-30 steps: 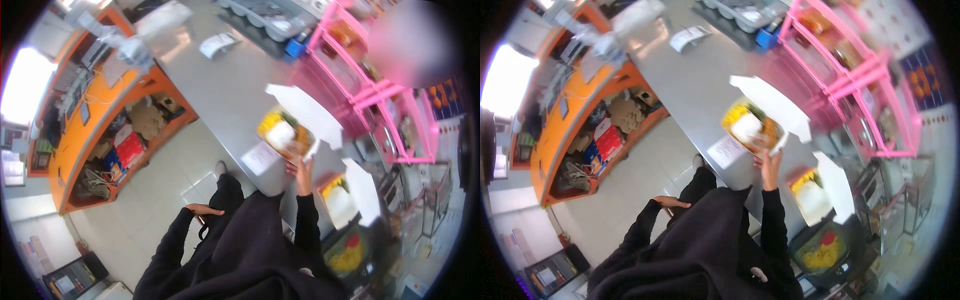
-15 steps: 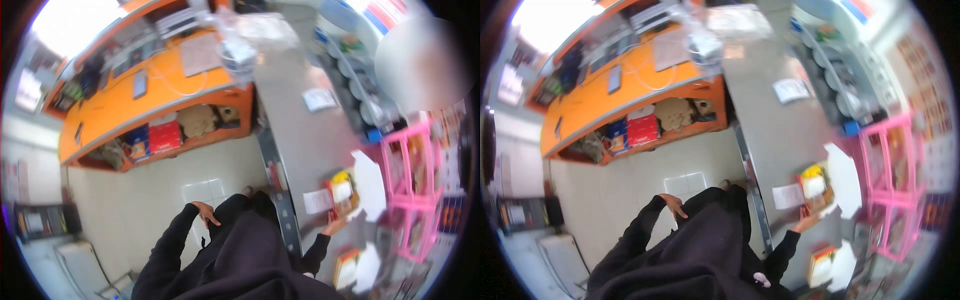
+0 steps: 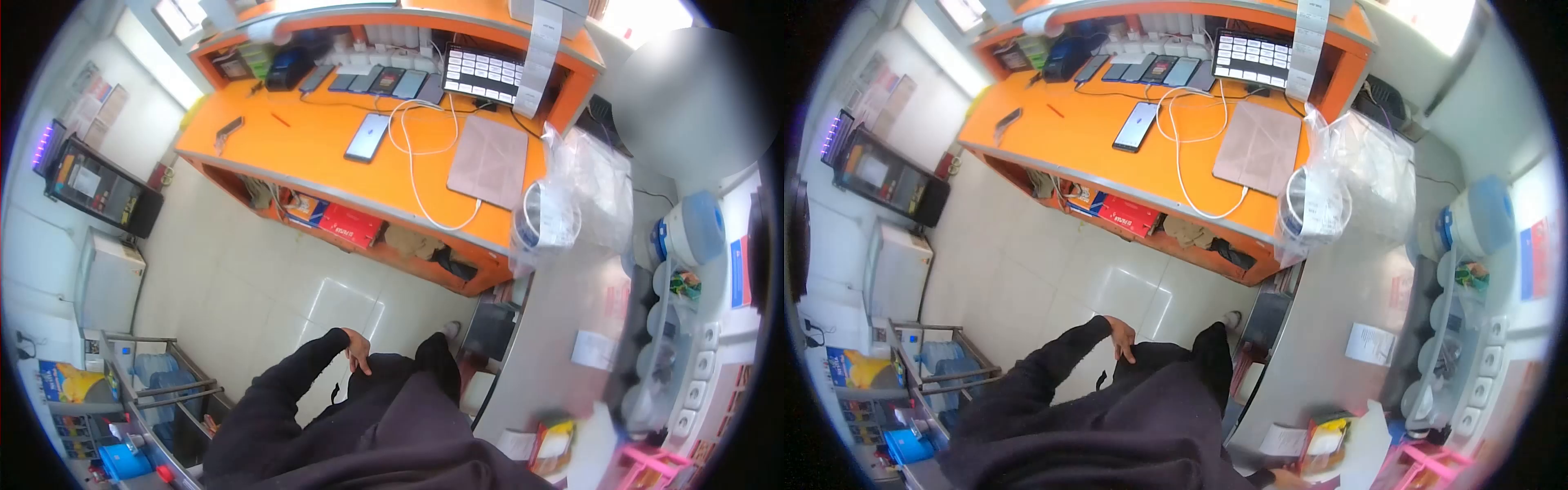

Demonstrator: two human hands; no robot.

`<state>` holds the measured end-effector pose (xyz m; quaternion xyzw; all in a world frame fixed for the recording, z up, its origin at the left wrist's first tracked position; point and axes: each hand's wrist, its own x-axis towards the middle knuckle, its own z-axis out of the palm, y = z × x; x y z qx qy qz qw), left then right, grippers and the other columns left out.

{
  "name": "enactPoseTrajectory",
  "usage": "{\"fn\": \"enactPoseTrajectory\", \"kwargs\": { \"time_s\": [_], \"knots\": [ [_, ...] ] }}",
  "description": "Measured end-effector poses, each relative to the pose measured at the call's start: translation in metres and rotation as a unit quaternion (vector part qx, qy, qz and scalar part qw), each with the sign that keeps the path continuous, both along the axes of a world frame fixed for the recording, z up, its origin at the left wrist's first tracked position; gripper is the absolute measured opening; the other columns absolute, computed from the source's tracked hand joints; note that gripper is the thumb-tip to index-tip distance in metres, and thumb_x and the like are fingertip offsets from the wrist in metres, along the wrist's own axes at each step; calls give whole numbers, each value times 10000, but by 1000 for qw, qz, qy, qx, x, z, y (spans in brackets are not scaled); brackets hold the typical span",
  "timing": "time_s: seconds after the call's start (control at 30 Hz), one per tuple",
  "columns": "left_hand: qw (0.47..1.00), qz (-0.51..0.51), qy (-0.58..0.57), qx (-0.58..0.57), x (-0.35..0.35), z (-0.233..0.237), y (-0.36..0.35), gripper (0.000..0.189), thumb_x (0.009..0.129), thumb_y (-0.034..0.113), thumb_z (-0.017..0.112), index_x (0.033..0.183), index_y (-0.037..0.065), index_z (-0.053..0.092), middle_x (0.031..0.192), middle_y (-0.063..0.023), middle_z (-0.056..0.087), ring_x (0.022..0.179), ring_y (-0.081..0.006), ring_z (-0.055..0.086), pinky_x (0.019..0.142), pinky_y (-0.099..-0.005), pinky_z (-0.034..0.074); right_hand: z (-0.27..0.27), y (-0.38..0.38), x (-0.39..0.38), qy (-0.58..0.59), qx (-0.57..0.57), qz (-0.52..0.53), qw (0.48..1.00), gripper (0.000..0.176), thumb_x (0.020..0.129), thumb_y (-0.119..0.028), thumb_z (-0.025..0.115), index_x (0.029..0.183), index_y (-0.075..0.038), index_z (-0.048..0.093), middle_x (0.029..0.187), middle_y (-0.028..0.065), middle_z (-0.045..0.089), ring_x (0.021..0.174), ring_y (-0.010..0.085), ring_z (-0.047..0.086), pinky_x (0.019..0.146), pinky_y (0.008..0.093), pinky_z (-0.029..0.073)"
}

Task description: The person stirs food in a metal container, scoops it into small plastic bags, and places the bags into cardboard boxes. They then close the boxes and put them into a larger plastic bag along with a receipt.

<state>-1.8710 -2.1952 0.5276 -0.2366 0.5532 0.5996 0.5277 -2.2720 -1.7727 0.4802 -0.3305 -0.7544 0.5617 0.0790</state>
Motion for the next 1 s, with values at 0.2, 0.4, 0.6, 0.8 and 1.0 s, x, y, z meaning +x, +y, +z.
{"fn": "enactPoseTrajectory", "kwargs": {
  "time_s": [0.2, 0.4, 0.6, 0.8, 1.0],
  "knots": [
    [975, 131, 158, 84, 6, 32, -126, 498, 827, 369, 616, 1255, 123, 550, 1210, -5, 566, 1064, -142, 534, 931, -326, 399, -10, -15, -7, -35, 55, -45, 997, 514, 936, -408, 393, 1228, 13, 425, 1009, 193, 586, 724, 269, 608, 586, 395, 568],
    [700, 566, 240, -365, 85, 77, -373, 325, 864, 198, 534, 1165, 80, 571, 1053, -35, 625, 924, -129, 604, 758, -252, 462, 0, -8, 27, -44, 102, -112, 987, 504, 935, -403, 392, 1218, 11, 441, 1010, 190, 587, 730, 271, 609, 580, 401, 565],
    [536, 394, -123, -736, 151, 31, -570, 695, 783, 520, 563, 1175, -51, 511, 1109, -242, 597, 1066, -376, 562, 896, -430, 448, 21, 16, 106, -61, 164, -204, 963, 494, 934, -398, 392, 1208, 8, 457, 1010, 187, 589, 735, 273, 610, 575, 406, 562],
    [576, 309, -200, -730, 149, 46, -602, 634, 824, 541, 456, 1160, 15, 567, 1128, -204, 601, 1064, -352, 573, 880, -442, 449, 32, 34, 179, -49, 327, -189, 925, 402, 922, -322, 406, 1142, -10, 535, 984, 159, 596, 814, 268, 604, 634, 409, 538],
    [546, 298, -7, -783, 181, 6, -617, 450, 894, 427, 416, 955, 20, 599, 907, -156, 648, 822, -333, 621, 673, -436, 466, 29, -17, 194, 61, 343, -176, 921, 363, 944, -266, 397, 1158, -3, 527, 1041, 148, 588, 937, 252, 572, 815, 386, 461]
  ]
}}
